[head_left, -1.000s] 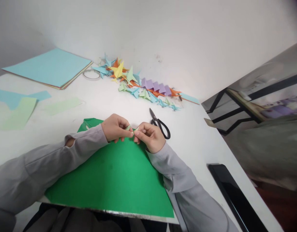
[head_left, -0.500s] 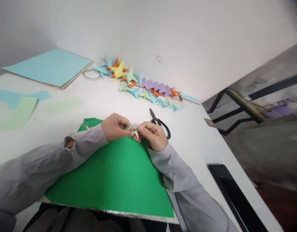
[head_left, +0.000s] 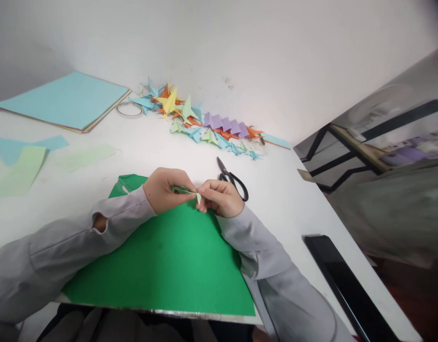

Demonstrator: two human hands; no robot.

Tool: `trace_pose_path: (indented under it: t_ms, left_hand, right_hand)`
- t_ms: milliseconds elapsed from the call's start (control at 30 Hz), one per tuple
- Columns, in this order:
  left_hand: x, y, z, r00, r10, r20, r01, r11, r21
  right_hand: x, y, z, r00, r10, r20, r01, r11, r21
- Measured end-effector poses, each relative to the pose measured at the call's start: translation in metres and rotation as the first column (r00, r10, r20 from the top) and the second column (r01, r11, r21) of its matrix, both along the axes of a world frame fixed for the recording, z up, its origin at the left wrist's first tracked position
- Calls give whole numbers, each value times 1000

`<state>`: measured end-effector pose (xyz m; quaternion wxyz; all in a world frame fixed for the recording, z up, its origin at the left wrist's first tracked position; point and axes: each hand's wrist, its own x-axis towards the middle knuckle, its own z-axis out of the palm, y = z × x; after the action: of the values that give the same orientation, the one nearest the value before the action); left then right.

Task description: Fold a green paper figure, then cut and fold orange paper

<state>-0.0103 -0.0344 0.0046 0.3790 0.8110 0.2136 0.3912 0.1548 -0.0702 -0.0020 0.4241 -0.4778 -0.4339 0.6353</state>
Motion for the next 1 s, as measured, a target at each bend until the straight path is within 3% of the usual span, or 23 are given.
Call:
trace_pose_path:
  t_ms: [133,600,867,1000]
  left_hand:
    - [0,-1,3,1000,-7,10,6,994,105]
    - [-1,-2,1,1000,-21,15,15,959,282]
    - [0,-3,1,1000,-16,22,8,950,312]
    - [1,-5,2,1000,-4,21,-2,964,264]
  right_hand:
    - [0,-1,1,999,35,-34,-36,999,-40]
    - [0,-1,4,998,55,-44,-59,994,-93]
    - [0,0,4,997,60,-45,-65,992,-109]
    - [0,0,4,995,81,-63,-88,990,-110]
